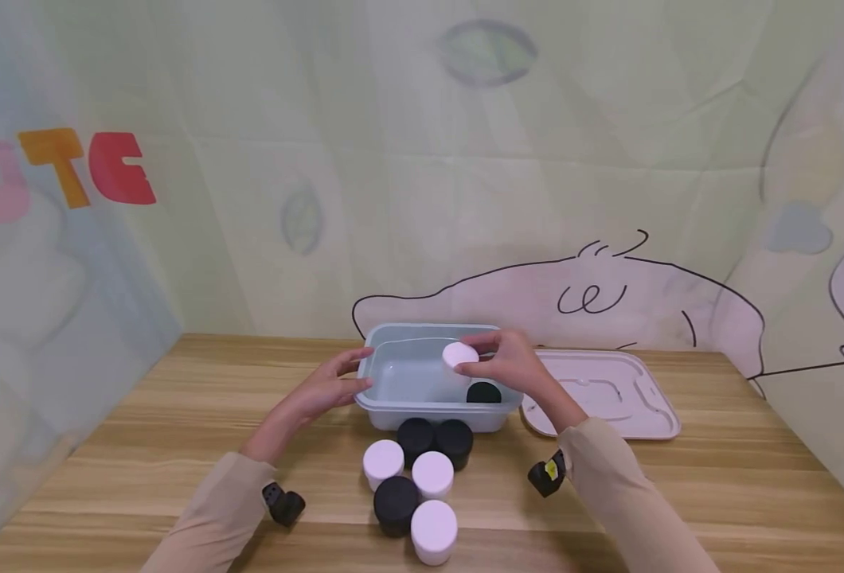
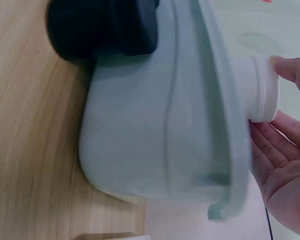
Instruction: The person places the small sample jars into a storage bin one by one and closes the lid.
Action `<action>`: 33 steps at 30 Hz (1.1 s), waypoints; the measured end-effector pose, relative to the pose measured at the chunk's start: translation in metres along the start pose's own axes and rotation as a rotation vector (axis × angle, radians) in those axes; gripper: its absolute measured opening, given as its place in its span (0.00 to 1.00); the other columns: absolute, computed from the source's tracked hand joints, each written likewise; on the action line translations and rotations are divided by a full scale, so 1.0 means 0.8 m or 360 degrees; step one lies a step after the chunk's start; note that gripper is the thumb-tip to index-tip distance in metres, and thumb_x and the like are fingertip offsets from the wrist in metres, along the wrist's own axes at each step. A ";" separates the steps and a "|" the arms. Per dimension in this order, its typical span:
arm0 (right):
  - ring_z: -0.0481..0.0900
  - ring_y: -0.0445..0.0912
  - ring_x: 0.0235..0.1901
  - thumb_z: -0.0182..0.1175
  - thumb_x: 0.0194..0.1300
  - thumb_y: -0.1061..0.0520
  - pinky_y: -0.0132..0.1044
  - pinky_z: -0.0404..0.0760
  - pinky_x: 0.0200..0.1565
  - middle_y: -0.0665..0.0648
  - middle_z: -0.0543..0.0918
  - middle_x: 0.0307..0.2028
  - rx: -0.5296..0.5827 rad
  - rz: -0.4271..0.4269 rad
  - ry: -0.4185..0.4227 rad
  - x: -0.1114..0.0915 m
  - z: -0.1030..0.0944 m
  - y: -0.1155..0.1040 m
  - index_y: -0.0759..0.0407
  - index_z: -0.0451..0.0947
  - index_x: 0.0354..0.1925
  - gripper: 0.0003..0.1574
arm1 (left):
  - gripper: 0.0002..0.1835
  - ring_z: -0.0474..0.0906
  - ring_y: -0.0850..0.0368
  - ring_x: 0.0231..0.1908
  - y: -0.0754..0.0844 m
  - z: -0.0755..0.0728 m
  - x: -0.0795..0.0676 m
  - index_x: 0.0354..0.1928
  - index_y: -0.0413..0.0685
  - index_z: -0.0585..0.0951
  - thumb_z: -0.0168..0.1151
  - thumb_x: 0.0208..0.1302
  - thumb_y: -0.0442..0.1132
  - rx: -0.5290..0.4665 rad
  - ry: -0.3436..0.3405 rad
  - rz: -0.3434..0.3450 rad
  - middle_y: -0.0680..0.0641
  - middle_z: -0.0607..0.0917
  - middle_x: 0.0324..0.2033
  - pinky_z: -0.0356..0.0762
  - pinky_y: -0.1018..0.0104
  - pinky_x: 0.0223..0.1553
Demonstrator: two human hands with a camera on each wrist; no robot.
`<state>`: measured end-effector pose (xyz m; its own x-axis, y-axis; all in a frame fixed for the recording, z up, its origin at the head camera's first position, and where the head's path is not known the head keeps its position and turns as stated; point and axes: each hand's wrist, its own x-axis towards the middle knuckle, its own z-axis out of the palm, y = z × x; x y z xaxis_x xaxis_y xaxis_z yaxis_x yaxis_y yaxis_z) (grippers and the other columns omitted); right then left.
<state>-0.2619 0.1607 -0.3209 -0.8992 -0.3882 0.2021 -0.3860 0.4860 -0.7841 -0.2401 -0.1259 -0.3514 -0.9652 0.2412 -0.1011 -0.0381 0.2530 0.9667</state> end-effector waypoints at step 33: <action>0.80 0.41 0.30 0.70 0.43 0.54 0.32 0.79 0.32 0.57 0.85 0.30 -0.0546 -0.0211 -0.0280 0.029 0.037 0.019 0.68 0.83 0.35 0.22 | 0.30 0.68 0.39 0.55 -0.001 -0.003 0.002 0.65 0.42 0.61 0.56 0.61 0.33 -0.0001 0.0013 -0.0010 0.30 0.60 0.62 0.73 0.52 0.52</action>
<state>-0.2828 0.1356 -0.3455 -0.7995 -0.5786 0.1614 -0.5693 0.6443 -0.5107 -0.2420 -0.1282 -0.3515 -0.9670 0.2323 -0.1050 -0.0439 0.2540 0.9662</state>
